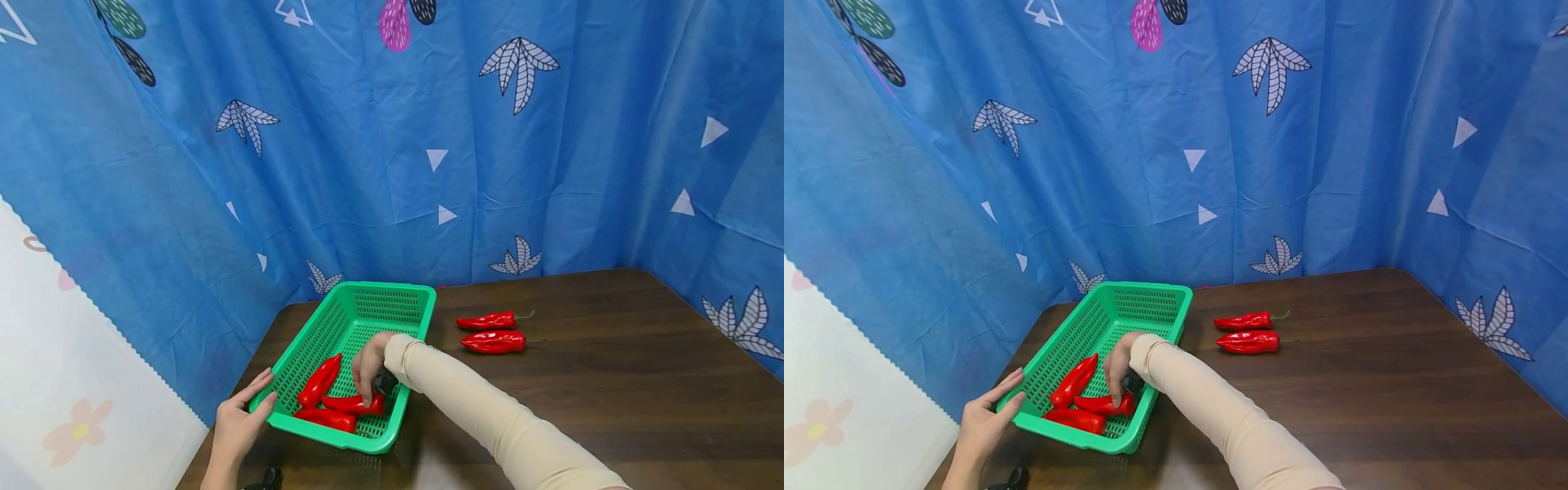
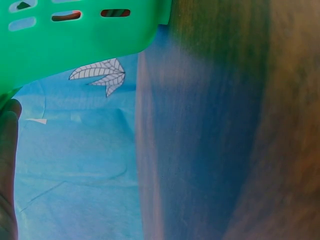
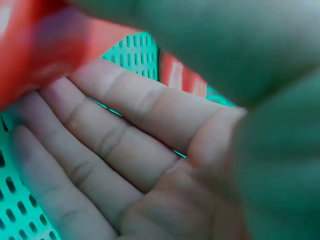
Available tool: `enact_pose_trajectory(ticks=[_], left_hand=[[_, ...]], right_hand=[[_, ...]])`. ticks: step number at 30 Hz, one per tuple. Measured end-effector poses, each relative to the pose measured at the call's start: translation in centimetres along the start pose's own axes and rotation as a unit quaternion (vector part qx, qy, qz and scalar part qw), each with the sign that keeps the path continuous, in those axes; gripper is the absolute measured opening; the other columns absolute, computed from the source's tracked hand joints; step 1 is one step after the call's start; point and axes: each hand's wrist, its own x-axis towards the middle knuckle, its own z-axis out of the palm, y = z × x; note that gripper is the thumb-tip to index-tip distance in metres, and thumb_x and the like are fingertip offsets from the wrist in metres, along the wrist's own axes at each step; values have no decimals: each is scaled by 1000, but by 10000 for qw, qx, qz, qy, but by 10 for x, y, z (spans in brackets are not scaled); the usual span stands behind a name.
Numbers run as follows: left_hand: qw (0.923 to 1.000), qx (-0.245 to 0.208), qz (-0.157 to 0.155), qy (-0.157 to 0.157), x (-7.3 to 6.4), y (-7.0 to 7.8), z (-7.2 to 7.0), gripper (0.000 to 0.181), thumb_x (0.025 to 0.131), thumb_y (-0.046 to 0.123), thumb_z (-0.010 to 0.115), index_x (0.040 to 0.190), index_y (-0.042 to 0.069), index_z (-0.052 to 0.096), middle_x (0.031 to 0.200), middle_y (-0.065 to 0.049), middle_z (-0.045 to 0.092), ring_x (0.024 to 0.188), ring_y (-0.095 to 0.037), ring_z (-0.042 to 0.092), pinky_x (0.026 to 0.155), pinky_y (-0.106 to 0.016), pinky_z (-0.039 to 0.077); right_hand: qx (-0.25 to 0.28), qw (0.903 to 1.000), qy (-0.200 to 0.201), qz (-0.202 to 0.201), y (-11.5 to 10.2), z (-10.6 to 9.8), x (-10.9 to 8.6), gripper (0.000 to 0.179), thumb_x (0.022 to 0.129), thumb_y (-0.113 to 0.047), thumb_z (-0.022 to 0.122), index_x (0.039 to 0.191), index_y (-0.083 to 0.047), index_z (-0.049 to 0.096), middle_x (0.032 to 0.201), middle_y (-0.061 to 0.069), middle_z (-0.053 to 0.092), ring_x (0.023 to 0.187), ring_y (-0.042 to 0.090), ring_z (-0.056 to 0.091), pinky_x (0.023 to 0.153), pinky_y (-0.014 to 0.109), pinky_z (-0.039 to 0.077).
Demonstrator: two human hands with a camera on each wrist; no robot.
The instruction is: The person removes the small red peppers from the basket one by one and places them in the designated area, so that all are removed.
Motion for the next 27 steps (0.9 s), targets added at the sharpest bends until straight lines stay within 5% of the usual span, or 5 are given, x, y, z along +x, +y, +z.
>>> enact_pose_trajectory(ticks=[10,21,27], left_hand=[[10000,-11,-8,61,0,-1,0,37,87,5,76,124,1,71,132,-1,64,100,24,54,79,-4,51],[10000,49,-56,36,1,-1,1,37,88,5,76,124,3,71,134,-10,63,101,24,53,80,-5,51],[10000,42,31,44,1,-1,1,37,87,4,76,124,2,71,134,-12,63,101,24,54,79,-4,50]], right_hand=[[51,9991,403,-117,4,2,-1,3,90,-21,74,88,-20,75,83,-12,65,74,4,54,66,22,48],[659,9960,366,-484,8,-1,-3,32,93,-15,68,63,-18,56,63,-6,45,59,7,38,58,23,36],[887,9927,645,-498,9,1,-1,17,92,-13,70,76,-18,68,70,-8,57,64,5,46,61,20,43]])
